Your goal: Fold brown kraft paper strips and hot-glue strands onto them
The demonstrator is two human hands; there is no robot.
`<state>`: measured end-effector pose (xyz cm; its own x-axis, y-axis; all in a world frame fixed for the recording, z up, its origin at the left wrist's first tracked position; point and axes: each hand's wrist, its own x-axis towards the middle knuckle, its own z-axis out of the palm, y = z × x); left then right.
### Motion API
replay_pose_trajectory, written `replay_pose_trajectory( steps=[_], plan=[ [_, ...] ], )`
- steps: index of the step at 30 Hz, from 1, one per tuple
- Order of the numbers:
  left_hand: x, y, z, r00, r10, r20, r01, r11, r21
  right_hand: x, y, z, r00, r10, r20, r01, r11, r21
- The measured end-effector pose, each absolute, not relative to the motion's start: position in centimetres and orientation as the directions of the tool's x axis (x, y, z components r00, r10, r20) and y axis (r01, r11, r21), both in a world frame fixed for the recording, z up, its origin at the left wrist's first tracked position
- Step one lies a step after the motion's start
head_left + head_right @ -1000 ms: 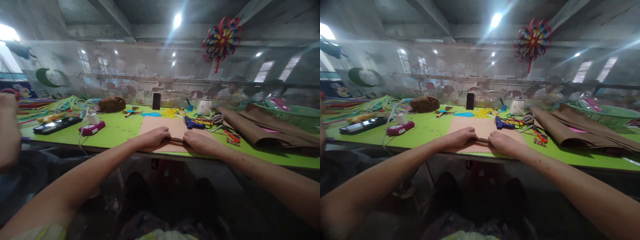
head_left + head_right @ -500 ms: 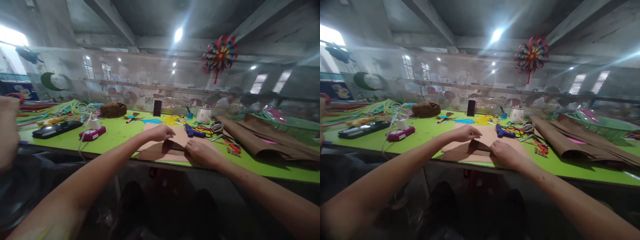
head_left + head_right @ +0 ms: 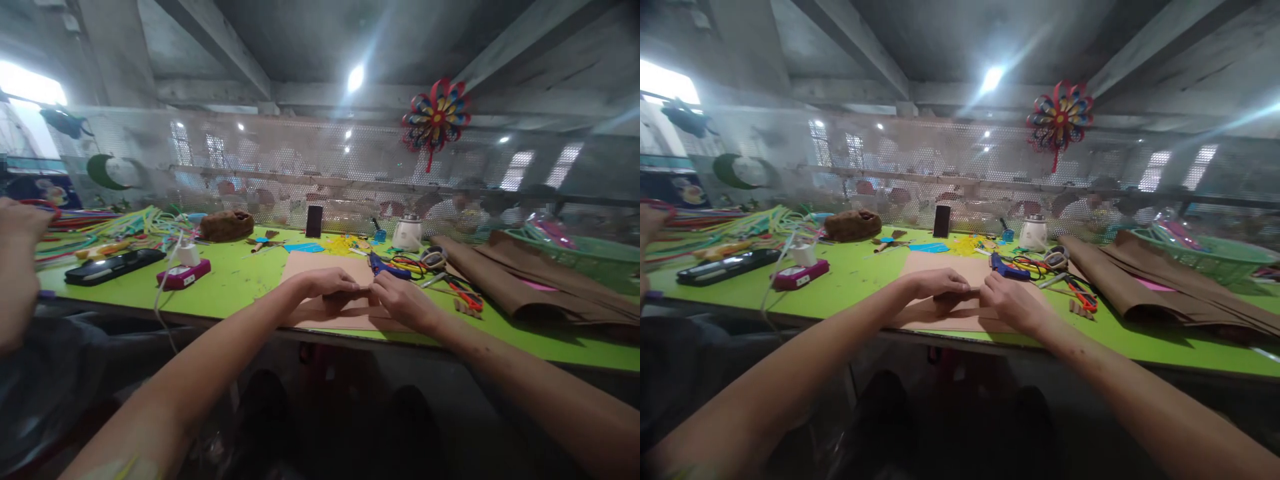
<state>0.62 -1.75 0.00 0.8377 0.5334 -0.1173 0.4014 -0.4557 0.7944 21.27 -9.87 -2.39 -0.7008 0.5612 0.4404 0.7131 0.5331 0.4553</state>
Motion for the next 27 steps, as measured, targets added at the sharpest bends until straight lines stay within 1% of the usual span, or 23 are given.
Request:
replay_pose_trajectory(
  steps=[2, 4, 5, 7, 9, 10, 11, 13, 17, 20, 25, 27],
  plan=[
    [0.5, -1.9, -0.2, 0.837, 0.539, -0.100, 0.382, -0.442, 0.812, 20.9, -9.7, -2.5, -0.641, 0.591, 0.490, 0.767, 0.522, 0.373],
    [0.4, -2.1, -0.4, 0.832, 0.553, -0.055, 0.337, -0.424, 0.841, 20.9, -9.3, -2.8, -0.550, 0.624, 0.555, 0.820, 0.530, 0.215],
    [0.3, -2.1, -0.4, 0.825, 0.564, -0.030, 0.318, -0.419, 0.851, 21.0, -9.0, -2.9, -0.486, 0.643, 0.592, 0.835, 0.541, 0.097],
    [0.3, -2.2, -0.5, 0.801, 0.598, 0.006, 0.308, -0.421, 0.853, 21.3, -8.3, -3.1, -0.328, 0.709, 0.624, 0.796, 0.563, -0.221],
    [0.3, -2.1, -0.6, 0.781, 0.624, 0.034, 0.323, -0.451, 0.832, 21.5, -7.6, -3.1, -0.215, 0.811, 0.545, 0.639, 0.538, -0.550],
    [0.3, -2.1, -0.6, 0.776, 0.628, 0.051, 0.327, -0.471, 0.819, 21.5, -7.2, -2.9, -0.193, 0.853, 0.486, 0.549, 0.504, -0.667],
    [0.4, -2.0, -0.7, 0.777, 0.625, 0.074, 0.319, -0.492, 0.810, 21.4, -7.0, -2.7, -0.194, 0.881, 0.432, 0.480, 0.469, -0.741],
    [0.5, -1.8, -0.8, 0.791, 0.600, 0.121, 0.282, -0.533, 0.798, 21.0, -6.5, -2.2, -0.225, 0.908, 0.354, 0.428, 0.419, -0.801],
    [0.7, -1.5, -1.2, 0.816, 0.546, 0.190, 0.252, -0.631, 0.733, 20.1, -6.2, -1.9, -0.273, 0.926, 0.259, 0.426, 0.358, -0.831],
    [0.8, -1.6, -1.4, 0.815, 0.535, 0.222, 0.253, -0.674, 0.694, 20.0, -6.0, -2.6, -0.227, 0.937, 0.267, 0.373, 0.337, -0.865],
    [0.6, -2.7, -1.7, 0.787, 0.580, 0.210, 0.265, -0.626, 0.734, 20.6, -5.7, -3.9, -0.157, 0.946, 0.283, 0.310, 0.320, -0.895],
    [0.5, -2.8, -1.8, 0.772, 0.598, 0.215, 0.279, -0.623, 0.731, 20.8, -5.6, -4.1, -0.127, 0.946, 0.298, 0.303, 0.323, -0.897]
  ],
)
